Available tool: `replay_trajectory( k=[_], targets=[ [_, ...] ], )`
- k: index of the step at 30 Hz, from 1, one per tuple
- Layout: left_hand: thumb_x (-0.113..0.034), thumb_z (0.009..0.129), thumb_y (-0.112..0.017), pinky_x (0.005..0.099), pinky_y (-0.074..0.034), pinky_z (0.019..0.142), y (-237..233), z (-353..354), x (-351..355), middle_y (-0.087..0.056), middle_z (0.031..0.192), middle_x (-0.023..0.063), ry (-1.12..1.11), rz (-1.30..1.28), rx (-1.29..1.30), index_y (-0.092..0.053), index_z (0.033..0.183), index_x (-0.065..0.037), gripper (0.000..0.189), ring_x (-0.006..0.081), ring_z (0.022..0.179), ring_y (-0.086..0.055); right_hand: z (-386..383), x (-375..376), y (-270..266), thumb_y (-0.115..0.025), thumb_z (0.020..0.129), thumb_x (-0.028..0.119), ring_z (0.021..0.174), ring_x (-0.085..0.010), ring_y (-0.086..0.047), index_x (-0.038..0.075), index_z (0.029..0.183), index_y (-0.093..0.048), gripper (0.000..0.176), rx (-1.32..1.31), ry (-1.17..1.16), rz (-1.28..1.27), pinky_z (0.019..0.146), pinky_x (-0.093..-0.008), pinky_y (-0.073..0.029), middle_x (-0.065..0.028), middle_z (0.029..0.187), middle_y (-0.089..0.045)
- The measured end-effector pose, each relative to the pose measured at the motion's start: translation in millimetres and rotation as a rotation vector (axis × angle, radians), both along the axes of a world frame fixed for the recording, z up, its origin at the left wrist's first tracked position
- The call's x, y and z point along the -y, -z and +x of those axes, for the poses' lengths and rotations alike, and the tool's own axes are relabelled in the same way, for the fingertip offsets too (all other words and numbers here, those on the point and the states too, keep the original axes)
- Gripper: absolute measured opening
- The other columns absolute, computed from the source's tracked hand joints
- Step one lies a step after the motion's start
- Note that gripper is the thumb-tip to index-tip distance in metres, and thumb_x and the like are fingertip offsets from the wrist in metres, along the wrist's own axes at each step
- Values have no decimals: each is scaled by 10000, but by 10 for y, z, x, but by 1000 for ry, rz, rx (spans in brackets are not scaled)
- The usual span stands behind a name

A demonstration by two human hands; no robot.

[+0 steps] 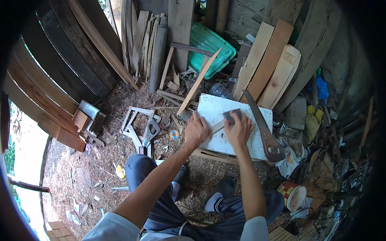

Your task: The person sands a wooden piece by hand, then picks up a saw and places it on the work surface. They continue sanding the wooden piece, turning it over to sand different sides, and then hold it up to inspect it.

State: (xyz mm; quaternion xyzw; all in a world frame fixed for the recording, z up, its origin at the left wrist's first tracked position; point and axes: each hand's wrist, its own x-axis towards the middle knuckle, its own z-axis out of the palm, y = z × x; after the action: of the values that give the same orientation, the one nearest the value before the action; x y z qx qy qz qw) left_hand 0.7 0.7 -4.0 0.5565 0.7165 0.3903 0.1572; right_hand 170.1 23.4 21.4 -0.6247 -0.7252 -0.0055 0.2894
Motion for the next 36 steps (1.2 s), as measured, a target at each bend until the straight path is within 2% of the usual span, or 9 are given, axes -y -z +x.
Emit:
replay_trajectory(
  k=[5, 12, 16, 18, 24, 27, 29, 31, 36],
  targets=[
    [-210, 961, -456, 519, -494, 885, 5, -8, -13, -596, 1127, 292, 1, -7, -16, -456, 1191, 51, 348, 472, 1030, -583, -51, -251, -72, -747, 810, 341, 1135, -393, -501, 180, 1140, -684, 373, -35, 84, -130, 936, -553, -380, -178, 1211, -583],
    [-214, 960, -457, 524, -490, 889, -73, -4, -11, -600, 1121, 288, 0, -37, 4, -456, 1207, 34, 350, 464, 1049, -581, -113, 427, -73, -756, 798, 330, 1174, -365, -492, 189, 1170, -686, 404, 10, -139, -53, 969, -542, -335, -159, 1258, -572],
    [-218, 968, -442, 512, -487, 904, -84, 6, 12, -603, 1127, 289, 10, -72, 7, -450, 1211, 51, 363, 459, 1058, -577, 49, -175, -76, -740, 814, 307, 1161, -378, -500, 181, 1147, -692, 359, -31, 7, 1, 969, -550, -339, -171, 1240, -584],
    [-215, 974, -430, 506, -481, 917, -116, 2, 9, -600, 1138, 294, 6, -103, -14, -449, 1211, 60, 364, 460, 1059, -575, 30, -305, -152, -735, 819, 304, 1162, -392, -497, 174, 1149, -686, 358, 63, 109, -158, 961, -554, -352, -182, 1243, -580],
    [-207, 971, -432, 505, -468, 932, -111, -4, 10, -595, 1127, 307, 28, -97, 6, -447, 1196, 72, 359, 467, 1056, -569, -176, 528, 37, -726, 829, 293, 1218, -387, -466, 184, 1192, -670, 383, 69, -107, 4, 956, -553, -344, -202, 1379, -493],
    [-202, 967, -438, 502, -465, 930, -73, -36, -15, -599, 1120, 307, 48, -70, -5, -451, 1224, 89, 389, 468, 1043, -570, -61, 400, -17, -722, 832, 296, 1216, -377, -471, 194, 1194, -674, 379, 46, -120, -57, 961, -555, -329, -195, 1377, -502],
    [-206, 968, -439, 497, -462, 936, -35, -27, -14, -601, 1111, 308, 36, -86, 21, -474, 1220, 96, 395, 466, 1044, -570, 16, 35, 5, -711, 840, 299, 1202, -367, -482, 192, 1144, -689, 324, 60, 10, -5, 958, -569, -336, -182, 1297, -563],
    [-206, 966, -440, 488, -462, 941, -62, -4, -8, -603, 1120, 306, 27, -87, 18, -488, 1223, 104, 406, 460, 1039, -572, 46, -276, -201, -715, 834, 298, 1179, -381, -485, 182, 1121, -688, 311, 30, 119, -163, 945, -569, -358, -175, 1271, -571],
    [-221, 971, -440, 480, -463, 949, 44, 0, -36, -605, 1135, 301, -16, -30, -35, -476, 1227, 97, 411, 453, 1055, -577, -74, -116, -71, -725, 825, 296, 1168, -396, -481, 179, 1119, -689, 319, 57, 75, -94, 940, -558, -373, -185, 1308, -537]
  ],
)
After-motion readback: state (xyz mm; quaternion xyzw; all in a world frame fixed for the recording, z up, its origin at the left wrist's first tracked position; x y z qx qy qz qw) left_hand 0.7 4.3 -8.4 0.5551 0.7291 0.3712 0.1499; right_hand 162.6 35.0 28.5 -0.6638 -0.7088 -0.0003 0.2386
